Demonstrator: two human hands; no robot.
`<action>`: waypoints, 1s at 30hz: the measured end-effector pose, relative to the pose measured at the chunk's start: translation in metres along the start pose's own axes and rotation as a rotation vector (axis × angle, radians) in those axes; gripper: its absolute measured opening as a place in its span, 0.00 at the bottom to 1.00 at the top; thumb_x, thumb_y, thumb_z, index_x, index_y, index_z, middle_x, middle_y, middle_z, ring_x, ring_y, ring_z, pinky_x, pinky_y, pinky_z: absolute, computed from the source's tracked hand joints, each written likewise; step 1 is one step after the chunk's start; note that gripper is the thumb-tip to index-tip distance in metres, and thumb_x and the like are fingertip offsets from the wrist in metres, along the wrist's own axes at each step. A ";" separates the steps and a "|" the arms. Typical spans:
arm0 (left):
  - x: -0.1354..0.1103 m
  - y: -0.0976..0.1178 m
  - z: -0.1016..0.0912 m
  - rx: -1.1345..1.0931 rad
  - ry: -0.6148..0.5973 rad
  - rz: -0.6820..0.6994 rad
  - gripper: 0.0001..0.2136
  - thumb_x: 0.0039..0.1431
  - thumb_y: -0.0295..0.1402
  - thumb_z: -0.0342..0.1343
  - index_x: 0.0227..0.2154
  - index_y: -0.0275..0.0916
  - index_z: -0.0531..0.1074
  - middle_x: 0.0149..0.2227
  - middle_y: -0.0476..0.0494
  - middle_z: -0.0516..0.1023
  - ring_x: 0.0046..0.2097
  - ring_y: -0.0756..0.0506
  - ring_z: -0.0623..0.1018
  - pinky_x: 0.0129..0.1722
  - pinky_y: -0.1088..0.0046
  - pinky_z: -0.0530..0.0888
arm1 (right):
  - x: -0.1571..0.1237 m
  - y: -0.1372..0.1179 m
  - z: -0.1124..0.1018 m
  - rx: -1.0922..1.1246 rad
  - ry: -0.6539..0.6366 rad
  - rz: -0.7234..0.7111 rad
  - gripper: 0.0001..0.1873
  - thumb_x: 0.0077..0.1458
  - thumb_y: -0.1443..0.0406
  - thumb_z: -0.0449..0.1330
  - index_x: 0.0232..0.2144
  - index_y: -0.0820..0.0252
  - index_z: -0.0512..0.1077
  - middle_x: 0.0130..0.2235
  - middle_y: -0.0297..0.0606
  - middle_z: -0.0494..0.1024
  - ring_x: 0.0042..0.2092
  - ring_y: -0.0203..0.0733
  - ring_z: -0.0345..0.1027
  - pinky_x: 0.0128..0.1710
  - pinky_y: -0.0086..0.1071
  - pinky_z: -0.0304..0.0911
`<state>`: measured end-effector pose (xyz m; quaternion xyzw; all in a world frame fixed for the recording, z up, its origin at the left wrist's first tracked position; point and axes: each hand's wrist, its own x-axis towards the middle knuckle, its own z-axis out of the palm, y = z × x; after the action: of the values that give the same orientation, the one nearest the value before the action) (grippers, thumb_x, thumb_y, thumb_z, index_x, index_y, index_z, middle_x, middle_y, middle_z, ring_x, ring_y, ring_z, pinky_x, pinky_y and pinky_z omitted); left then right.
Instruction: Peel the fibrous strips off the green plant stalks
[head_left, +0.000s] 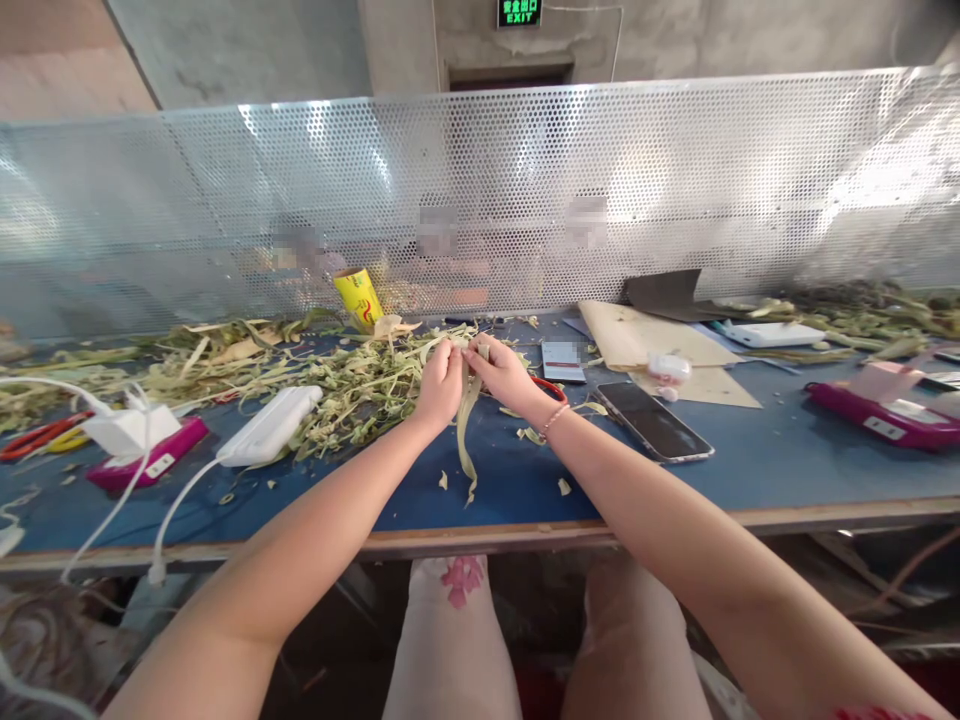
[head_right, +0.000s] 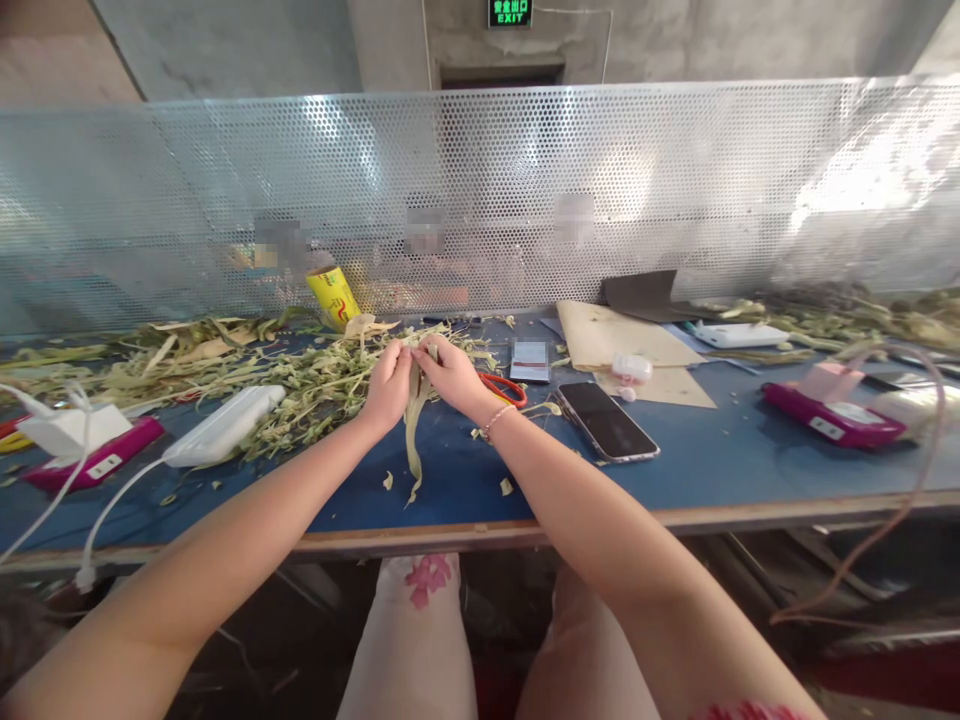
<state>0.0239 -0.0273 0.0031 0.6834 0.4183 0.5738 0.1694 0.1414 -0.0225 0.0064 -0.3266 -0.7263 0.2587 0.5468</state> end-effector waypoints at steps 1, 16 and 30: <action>0.000 0.000 0.000 0.002 0.001 0.004 0.12 0.59 0.30 0.45 0.20 0.39 0.54 0.20 0.52 0.58 0.25 0.51 0.61 0.28 0.73 0.59 | 0.000 0.000 0.000 -0.011 0.001 -0.002 0.09 0.51 0.60 0.50 0.23 0.58 0.57 0.21 0.28 0.59 0.26 0.33 0.53 0.30 0.29 0.52; -0.003 0.002 0.002 -0.062 0.023 0.047 0.12 0.60 0.35 0.44 0.22 0.40 0.54 0.22 0.52 0.59 0.26 0.52 0.63 0.28 0.74 0.61 | -0.003 -0.002 0.004 0.004 0.069 -0.133 0.09 0.54 0.61 0.48 0.24 0.57 0.58 0.25 0.30 0.62 0.28 0.34 0.55 0.31 0.30 0.56; -0.007 0.006 0.007 -0.115 0.100 -0.086 0.10 0.60 0.33 0.44 0.22 0.40 0.57 0.23 0.51 0.62 0.28 0.51 0.65 0.29 0.73 0.63 | -0.007 -0.004 0.007 -0.131 0.063 -0.185 0.07 0.55 0.62 0.46 0.27 0.56 0.58 0.28 0.34 0.65 0.31 0.36 0.58 0.35 0.32 0.56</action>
<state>0.0330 -0.0342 0.0011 0.6243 0.4216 0.6226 0.2119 0.1355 -0.0305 0.0027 -0.3010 -0.7510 0.1487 0.5685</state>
